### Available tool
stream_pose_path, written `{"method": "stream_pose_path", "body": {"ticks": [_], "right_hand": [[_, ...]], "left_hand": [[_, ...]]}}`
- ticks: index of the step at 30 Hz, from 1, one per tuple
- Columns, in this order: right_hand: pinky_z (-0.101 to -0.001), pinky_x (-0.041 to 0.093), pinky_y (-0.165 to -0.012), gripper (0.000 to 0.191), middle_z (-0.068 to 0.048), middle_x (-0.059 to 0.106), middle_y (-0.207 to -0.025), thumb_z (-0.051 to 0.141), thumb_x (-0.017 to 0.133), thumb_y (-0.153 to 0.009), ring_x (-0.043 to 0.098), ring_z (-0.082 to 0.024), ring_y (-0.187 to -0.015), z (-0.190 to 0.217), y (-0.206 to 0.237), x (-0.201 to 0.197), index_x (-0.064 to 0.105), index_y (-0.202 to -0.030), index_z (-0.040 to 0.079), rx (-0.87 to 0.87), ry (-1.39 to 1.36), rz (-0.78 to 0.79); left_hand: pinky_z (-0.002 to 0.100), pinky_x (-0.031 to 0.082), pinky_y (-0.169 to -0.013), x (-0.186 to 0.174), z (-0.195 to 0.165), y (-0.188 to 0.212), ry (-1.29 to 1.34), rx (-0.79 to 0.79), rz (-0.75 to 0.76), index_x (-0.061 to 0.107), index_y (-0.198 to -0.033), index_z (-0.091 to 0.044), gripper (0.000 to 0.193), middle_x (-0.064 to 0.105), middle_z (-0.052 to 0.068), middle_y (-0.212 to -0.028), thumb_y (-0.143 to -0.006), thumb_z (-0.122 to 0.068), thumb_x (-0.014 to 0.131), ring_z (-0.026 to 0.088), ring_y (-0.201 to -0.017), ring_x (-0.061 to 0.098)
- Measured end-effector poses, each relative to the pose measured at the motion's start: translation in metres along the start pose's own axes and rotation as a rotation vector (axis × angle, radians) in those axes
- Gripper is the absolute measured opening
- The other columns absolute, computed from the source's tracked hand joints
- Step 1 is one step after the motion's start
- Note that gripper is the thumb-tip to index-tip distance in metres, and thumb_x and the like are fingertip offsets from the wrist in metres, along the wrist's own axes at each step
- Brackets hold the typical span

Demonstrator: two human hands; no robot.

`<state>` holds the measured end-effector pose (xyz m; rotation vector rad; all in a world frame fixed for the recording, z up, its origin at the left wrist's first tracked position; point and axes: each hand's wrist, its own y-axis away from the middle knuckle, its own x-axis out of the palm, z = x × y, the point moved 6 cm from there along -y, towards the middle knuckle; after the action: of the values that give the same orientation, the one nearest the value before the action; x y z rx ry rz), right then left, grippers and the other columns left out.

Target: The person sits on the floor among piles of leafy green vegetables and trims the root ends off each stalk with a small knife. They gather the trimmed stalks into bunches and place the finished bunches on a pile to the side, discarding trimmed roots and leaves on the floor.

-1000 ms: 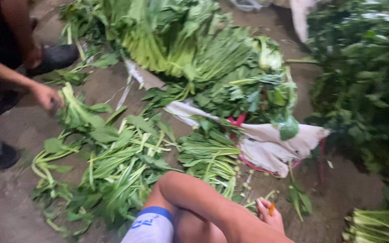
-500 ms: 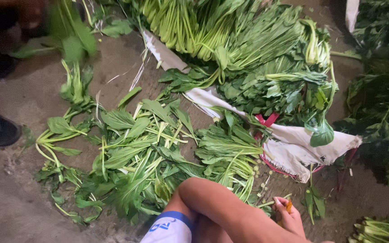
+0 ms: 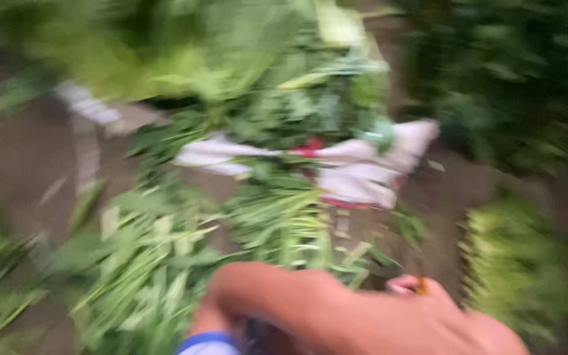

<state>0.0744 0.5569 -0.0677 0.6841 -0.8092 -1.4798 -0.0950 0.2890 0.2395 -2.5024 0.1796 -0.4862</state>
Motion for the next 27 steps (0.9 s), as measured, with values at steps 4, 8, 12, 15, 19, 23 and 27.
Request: {"method": "stream_pose_path", "body": {"ticks": [4,8,12,15,19,23,27], "right_hand": [[-0.0288,0.043,-0.058,0.036,0.000,0.058,-0.083,0.024,0.064,-0.097,0.051,-0.009,-0.066,-0.020,0.005,-0.013,0.064,-0.126,0.004,-0.078,-0.335,0.021],[-0.0253,0.035,-0.047,0.039,0.005,0.051,-0.074,0.028,0.065,-0.097,0.041,-0.005,-0.053,-0.014,-0.012,-0.051,0.064,-0.132,0.010,-0.214,-0.543,-0.130],[-0.0233,0.043,-0.051,0.040,0.004,0.057,-0.080,0.028,0.060,-0.102,0.048,-0.003,-0.058,-0.002,-0.027,-0.113,0.065,-0.138,0.012,-0.303,-0.371,-0.400],[-0.0201,0.042,-0.051,0.040,0.002,0.061,-0.082,0.025,0.062,-0.103,0.048,-0.003,-0.058,-0.020,-0.018,-0.164,0.064,-0.140,0.011,-0.436,-0.498,-0.493],[-0.0193,0.036,-0.043,0.042,0.000,0.065,-0.082,0.017,0.064,-0.095,0.044,-0.003,-0.051,-0.103,0.031,-0.256,0.062,-0.137,0.011,-0.434,-0.837,-0.786],[-0.0234,0.045,-0.053,0.043,-0.002,0.070,-0.109,0.012,0.060,-0.095,0.054,-0.007,-0.070,-0.223,0.126,-0.349,0.060,-0.138,0.011,-0.313,-0.901,-1.357],[-0.0360,0.050,-0.070,0.039,-0.001,0.067,-0.114,0.023,0.063,-0.099,0.063,-0.015,-0.097,-0.318,0.156,-0.380,0.059,-0.134,0.008,0.047,-1.124,-1.427]], "left_hand": [[0.034,0.055,-0.094,-0.057,0.048,-0.031,-0.142,-0.201,-0.067,0.057,-0.139,-0.010,0.049,0.070,0.012,-0.123,-0.090,-0.005,0.053,0.024,-0.113,0.069],[0.037,0.055,-0.089,-0.144,0.138,-0.093,-0.677,-0.504,-0.162,0.059,-0.134,-0.009,0.044,0.073,0.014,-0.114,-0.090,-0.010,0.056,0.027,-0.106,0.071],[0.038,0.056,-0.084,-0.181,0.221,-0.131,-0.744,-0.660,-0.174,0.062,-0.126,-0.008,0.037,0.074,0.014,-0.105,-0.096,-0.030,0.063,0.026,-0.096,0.073],[0.039,0.056,-0.083,-0.205,0.302,-0.132,-0.790,-1.091,-0.121,0.060,-0.131,-0.011,0.050,0.076,0.015,-0.101,-0.092,-0.041,0.063,0.026,-0.092,0.073],[0.040,0.052,-0.096,-0.236,0.422,-0.174,-0.834,-1.164,0.043,0.051,-0.141,-0.005,0.071,0.071,0.019,-0.124,-0.091,-0.055,0.059,0.031,-0.113,0.069],[0.043,0.043,-0.111,-0.256,0.535,-0.253,-1.010,-1.064,-0.022,0.046,-0.146,0.004,0.094,0.056,0.031,-0.142,-0.089,-0.069,0.061,0.041,-0.134,0.054],[0.046,0.038,-0.114,-0.244,0.606,-0.313,-1.020,-1.131,-0.155,0.034,-0.154,0.005,0.107,0.050,0.035,-0.145,-0.086,-0.074,0.060,0.046,-0.137,0.048]]}}
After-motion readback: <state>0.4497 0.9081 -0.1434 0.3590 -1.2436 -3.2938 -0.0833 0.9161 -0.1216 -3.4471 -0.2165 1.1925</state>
